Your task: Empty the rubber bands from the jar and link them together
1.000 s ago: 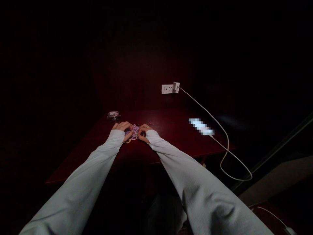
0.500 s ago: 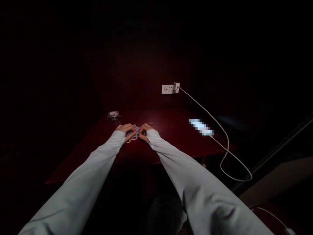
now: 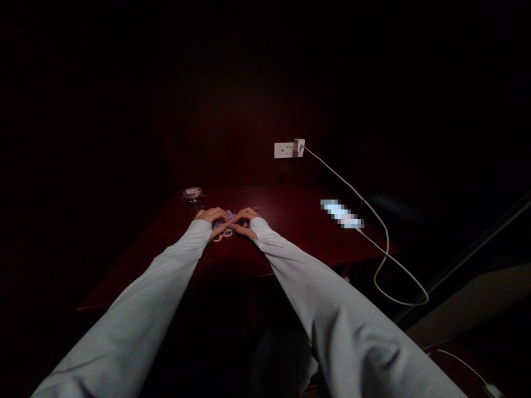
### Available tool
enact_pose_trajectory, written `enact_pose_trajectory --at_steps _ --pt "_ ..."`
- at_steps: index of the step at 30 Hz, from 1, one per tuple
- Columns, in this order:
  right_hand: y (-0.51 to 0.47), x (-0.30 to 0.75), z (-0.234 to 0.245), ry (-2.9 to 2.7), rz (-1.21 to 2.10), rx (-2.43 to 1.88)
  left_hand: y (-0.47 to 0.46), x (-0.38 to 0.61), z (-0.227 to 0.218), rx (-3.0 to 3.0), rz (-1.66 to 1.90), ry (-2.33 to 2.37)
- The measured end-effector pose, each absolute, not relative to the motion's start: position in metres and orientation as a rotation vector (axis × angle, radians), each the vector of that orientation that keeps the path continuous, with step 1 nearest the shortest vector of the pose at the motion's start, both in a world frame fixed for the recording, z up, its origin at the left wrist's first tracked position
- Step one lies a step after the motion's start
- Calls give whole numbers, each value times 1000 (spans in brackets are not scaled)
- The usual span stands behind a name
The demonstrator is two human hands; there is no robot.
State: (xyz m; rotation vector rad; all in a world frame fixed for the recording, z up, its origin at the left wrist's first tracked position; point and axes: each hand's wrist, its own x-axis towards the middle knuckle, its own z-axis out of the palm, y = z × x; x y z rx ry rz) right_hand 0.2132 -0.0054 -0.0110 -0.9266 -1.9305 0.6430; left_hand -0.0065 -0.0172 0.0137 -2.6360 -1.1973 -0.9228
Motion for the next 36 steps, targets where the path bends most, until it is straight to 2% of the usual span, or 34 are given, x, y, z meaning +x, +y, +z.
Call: enact_pose_trajectory --at_steps 10,20,36 --pt "9 200 -26 -1900 681 -967 -19 -6 16 -2633 -921 -1230" --pt "-11 215 -13 -2002 722 -845 -19 -6 16 -2645 -932 -1199" --pt "4 205 -13 -1942 772 -993 -24 -3 19 -2440 -913 -1393"
